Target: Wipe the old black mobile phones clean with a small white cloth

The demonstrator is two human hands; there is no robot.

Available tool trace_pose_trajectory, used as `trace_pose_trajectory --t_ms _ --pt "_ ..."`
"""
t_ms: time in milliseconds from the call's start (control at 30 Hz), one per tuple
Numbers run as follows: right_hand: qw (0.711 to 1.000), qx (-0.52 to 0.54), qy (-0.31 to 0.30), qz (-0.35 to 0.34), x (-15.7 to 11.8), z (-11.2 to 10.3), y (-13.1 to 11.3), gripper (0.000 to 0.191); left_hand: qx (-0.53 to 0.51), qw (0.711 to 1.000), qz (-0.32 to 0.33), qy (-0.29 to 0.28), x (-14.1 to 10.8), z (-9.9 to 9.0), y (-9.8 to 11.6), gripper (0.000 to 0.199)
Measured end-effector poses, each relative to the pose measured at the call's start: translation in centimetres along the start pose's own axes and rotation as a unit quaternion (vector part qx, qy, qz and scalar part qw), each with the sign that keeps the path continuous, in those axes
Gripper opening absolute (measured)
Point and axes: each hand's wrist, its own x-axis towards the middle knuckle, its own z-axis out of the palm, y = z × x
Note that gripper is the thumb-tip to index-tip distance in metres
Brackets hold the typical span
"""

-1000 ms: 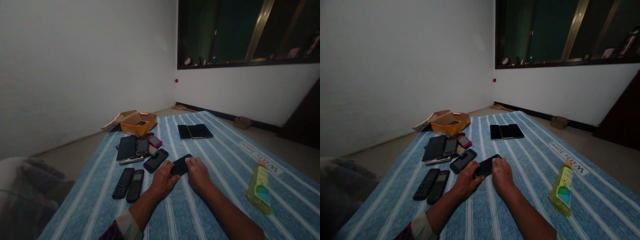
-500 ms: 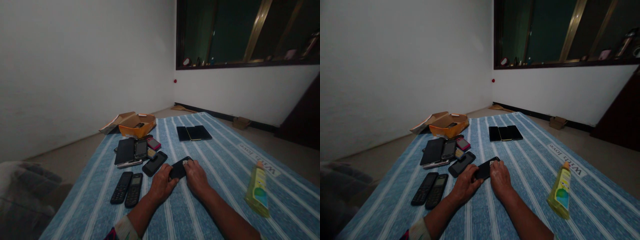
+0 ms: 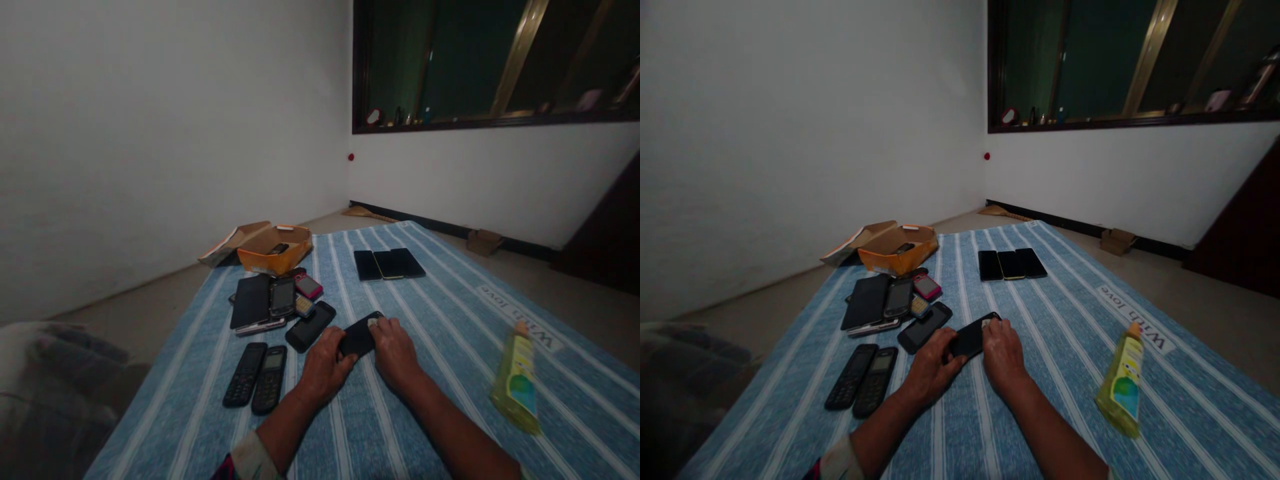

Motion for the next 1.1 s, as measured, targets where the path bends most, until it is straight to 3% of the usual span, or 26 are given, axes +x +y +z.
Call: trace_pose_trajectory --t_ms 200,400,500,767,1100 --pt "0.997 0.026 -0.01 -0.072 -0.8 0.2 -1.8 0.032 -0.016 1.0 0.003 0.014 -0.1 0.0 0.0 0.02" --pt "1.0 0.006 0.0 0.012 0.3 -0.2 0.7 0.037 0.018 1.0 -0.008 -0.001 0.0 -0.1 0.4 0.027" --pt "1.0 -0.005 -0.007 0.023 0.1 -0.3 0.5 0.036 0.026 0.999 -0.02 -0.016 0.1 -0.1 0.6 0.033" --pt "0.996 0.03 -0.01 -0.084 -1.3 0.3 -2.9 0.032 0.019 1.0 -0.007 -0.018 -0.1 0.0 0.3 0.027" --pt "0.999 0.009 0.037 -0.014 0.6 1.0 0.3 0.033 0.033 0.999 -0.022 -0.023 -0.2 -0.1 0.9 0.039"
